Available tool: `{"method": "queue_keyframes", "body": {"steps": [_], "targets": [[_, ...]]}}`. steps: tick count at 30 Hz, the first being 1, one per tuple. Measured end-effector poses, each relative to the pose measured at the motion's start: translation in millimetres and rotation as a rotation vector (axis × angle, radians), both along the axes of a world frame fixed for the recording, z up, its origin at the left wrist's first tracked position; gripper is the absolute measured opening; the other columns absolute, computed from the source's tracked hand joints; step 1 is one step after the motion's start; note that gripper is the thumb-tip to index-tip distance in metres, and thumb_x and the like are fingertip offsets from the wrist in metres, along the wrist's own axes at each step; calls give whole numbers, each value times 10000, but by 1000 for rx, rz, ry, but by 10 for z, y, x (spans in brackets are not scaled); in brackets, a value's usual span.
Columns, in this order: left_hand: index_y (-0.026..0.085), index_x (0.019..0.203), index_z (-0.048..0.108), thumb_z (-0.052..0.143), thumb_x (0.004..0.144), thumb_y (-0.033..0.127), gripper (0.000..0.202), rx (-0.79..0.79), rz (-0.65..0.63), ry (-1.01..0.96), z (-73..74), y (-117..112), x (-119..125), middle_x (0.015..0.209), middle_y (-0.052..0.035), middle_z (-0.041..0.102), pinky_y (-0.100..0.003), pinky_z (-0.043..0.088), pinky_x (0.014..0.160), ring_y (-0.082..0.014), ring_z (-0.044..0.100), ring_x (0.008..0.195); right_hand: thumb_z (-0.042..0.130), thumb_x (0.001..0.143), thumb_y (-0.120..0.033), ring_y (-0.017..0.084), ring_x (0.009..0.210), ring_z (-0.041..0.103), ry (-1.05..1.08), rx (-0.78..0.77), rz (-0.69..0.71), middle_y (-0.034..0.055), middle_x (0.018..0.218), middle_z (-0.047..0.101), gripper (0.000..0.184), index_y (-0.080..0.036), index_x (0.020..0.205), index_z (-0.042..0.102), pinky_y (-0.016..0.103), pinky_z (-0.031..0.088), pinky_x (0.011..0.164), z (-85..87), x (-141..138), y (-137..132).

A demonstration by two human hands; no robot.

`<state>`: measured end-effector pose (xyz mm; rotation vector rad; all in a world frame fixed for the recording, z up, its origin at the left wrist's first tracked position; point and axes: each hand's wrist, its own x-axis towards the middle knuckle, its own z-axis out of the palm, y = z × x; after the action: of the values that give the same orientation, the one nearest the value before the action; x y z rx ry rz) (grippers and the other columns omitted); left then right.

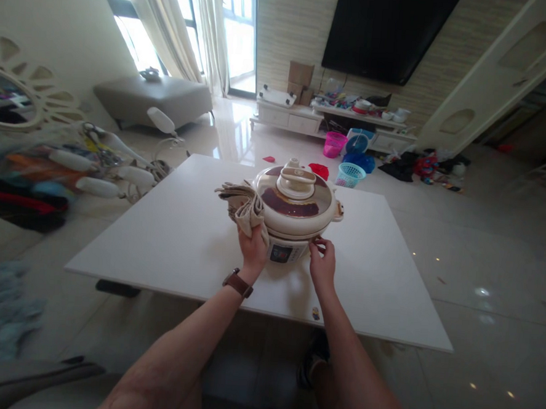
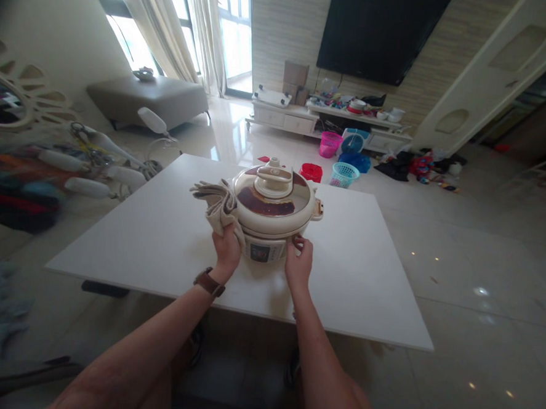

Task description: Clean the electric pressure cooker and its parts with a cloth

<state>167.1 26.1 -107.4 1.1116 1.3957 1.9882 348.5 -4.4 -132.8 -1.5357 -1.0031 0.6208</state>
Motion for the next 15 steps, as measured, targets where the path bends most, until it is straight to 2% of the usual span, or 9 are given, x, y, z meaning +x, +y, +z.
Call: {"method": "queue_keyframes", "body": {"steps": [3, 5, 7, 9, 12, 15], "targets": [[211, 1532, 648, 616, 1023, 431, 556, 105, 20, 296, 53, -59, -47, 1685, -158, 533, -516, 276, 1372, -338, 406, 1636, 648, 814, -552, 255, 999, 687, 21, -16, 9, 73, 1150, 715, 320, -258, 936, 617, 397, 544, 877, 4, 5, 8], [243, 1547, 666, 654, 1008, 454, 579, 184, -66, 609, 121, -185, -32, 1752, -129, 464, -557, 170, 1400, -368, 258, 1704, 651, 809, -562, 254, 994, 687, 39, -30, 18, 82, 1183, 720, 332, -257, 936, 617, 394, 544, 866, 12, 22, 3], [293, 1520, 706, 693, 987, 473, 563, 222, -180, 884, 199, -313, 3, 1738, -96, 497, -596, 69, 1407, -391, 211, 1716, 657, 811, -568, 251, 982, 688, 38, -25, 32, 81, 1177, 731, 343, -255, 946, 622, 402, 543, 884, 16, 48, -8], [333, 1519, 709, 708, 984, 466, 551, 219, -245, 1022, 269, -385, 28, 1705, -75, 544, -612, -1, 1403, -397, 249, 1704, 668, 816, -570, 251, 984, 690, 24, -11, 52, 81, 1167, 746, 352, -252, 963, 633, 418, 539, 923, 11, 75, -20], [328, 1545, 686, 704, 995, 444, 562, 189, -241, 988, 346, -330, -8, 1705, -79, 544, -610, 13, 1407, -388, 273, 1697, 683, 812, -577, 259, 1015, 692, 35, -10, 72, 101, 1250, 758, 366, -251, 974, 638, 430, 546, 936, -22, 110, -29], [283, 1514, 706, 683, 1008, 413, 523, 143, -173, 734, 385, -122, -123, 1717, -95, 525, -576, 149, 1408, -359, 263, 1706, 681, 813, -579, 266, 1044, 695, 64, -30, 80, 119, 1383, 739, 362, -256, 970, 632, 430, 563, 911, -71, 133, -33]]}}
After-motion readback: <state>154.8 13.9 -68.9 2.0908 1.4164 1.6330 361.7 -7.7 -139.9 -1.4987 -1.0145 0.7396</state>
